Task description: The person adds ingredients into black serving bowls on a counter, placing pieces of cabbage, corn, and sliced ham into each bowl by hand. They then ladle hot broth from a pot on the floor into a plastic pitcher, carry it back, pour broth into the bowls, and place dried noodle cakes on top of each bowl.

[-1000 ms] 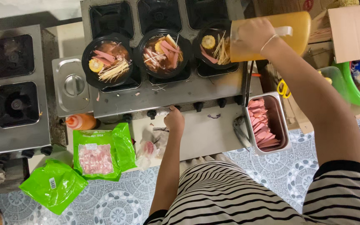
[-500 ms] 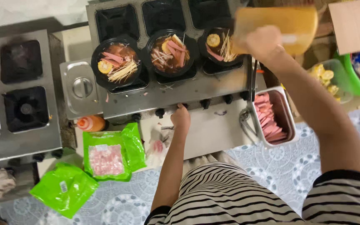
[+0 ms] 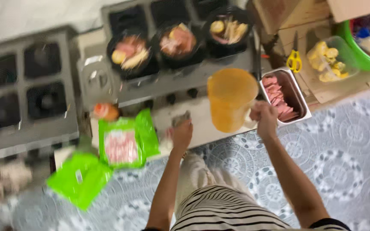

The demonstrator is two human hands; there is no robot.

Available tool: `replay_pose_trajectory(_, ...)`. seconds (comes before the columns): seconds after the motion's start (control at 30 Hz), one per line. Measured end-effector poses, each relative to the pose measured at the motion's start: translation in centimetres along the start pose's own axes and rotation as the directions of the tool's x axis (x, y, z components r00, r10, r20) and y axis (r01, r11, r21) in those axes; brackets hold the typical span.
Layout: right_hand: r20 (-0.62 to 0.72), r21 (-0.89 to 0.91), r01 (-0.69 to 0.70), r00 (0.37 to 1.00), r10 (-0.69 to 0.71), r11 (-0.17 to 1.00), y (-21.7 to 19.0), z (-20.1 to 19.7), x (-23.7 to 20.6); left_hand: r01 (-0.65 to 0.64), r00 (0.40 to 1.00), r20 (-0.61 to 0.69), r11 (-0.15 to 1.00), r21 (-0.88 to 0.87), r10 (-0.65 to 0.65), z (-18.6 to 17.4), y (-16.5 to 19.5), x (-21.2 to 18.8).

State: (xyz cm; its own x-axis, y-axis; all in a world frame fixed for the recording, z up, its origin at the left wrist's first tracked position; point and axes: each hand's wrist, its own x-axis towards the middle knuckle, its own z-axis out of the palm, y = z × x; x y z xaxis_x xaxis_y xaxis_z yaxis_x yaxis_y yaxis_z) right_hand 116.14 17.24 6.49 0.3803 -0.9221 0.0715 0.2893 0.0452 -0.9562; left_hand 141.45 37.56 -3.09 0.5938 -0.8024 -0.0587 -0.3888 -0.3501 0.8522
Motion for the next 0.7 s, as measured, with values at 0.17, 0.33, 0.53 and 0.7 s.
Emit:
replay_pose_trajectory(0.17,0.276,0.114,-0.212,0.945,0.174,0.971,3.1,5.4,-4.2,0.023,0.905,-0.399,0.955,-0.296,-0.145,-4.7,-3.2,-14.5)
replay_pose_trajectory(0.33,0.645,-0.039,-0.204,0.743,0.181,0.978,4.7,17.5,-14.7,0.178,0.71,-0.575,0.894,-0.412,-0.406,-11.7,-6.1,-30.4)
replay_pose_trajectory(0.53,0.939,-0.191,-0.337,0.211,0.271,0.922,8.2,36.5,-35.0,0.093,0.227,-0.793,0.823,-0.561,-0.566,-19.4,-14.7,-51.5)
replay_pose_trajectory(0.7,0.954,-0.296,-0.209,-0.111,0.278,0.932,10.7,54.4,-59.1,0.094,-0.178,-0.799,0.798,-0.595,-0.575,-27.4,-21.4,-73.4)
